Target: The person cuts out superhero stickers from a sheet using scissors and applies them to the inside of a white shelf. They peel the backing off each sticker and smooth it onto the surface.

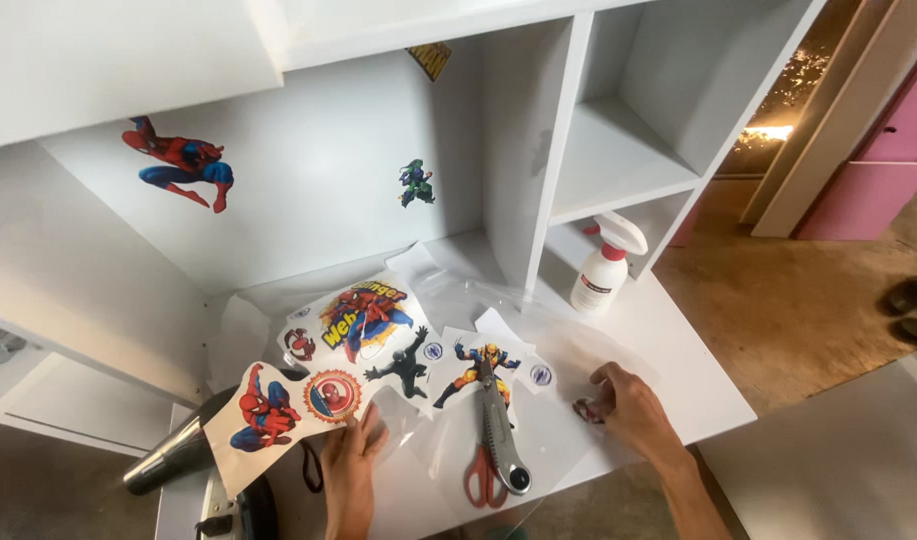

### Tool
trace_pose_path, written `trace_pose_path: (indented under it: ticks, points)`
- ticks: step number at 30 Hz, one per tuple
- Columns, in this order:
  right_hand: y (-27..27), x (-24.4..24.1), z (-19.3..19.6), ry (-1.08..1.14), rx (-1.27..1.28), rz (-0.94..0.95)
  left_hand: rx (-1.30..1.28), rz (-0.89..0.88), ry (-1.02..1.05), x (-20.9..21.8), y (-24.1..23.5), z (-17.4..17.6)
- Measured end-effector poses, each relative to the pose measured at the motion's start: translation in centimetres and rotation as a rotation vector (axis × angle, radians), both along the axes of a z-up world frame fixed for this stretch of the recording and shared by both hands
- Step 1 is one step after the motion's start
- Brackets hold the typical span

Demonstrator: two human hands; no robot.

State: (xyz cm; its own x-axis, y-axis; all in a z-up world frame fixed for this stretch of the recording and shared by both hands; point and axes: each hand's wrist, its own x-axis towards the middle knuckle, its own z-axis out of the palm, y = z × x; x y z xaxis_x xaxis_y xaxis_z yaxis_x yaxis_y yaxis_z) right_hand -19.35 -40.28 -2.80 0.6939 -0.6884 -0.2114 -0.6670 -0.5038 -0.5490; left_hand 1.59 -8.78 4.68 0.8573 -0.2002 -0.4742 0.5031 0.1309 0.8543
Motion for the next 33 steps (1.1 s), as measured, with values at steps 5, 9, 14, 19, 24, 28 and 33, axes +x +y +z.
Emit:
trace_pose_path:
  ticks: [5, 9, 14, 19, 24, 28, 33]
  points:
    - [-2.7, -0.9, -7.4, -0.238, -0.29, 0.112, -0.318, 0.092, -0.031, 4.3, 3.6, -20.6]
    - [-1.0, -1.8, -5.9, 0.063, -0.252, -0.026, -0.025, -0.1, -0.179, 0.5, 4.3, -8.8]
    - [-0.5, -1.1, -5.2, 0.106, -0.096, -0.196, 0.649, -0.397, -1.136, 2.5, 1.5, -2.2]
    - [0.6, -2.5, -2.3, -0.013, -0.068, -0.217, 1.04, -0.498, -1.433, 8.5, -3.2, -8.4]
    - [3.3, -3.7, 2.9, -0.29, -0.416, -0.362, 1.098, -0.734, -1.241, 7.6, -4.4, -11.4]
    - [8.4, 3.6, 11.1, -0.753, -0.337, 0.0, 1.034, -0.468, -1.491, 4.9, -5.7, -14.2]
    - [8.5, 20.9, 11.3, -0.638, -0.156, 0.325, 0.956, -0.848, -1.202, 4.2, -6.0, -11.0]
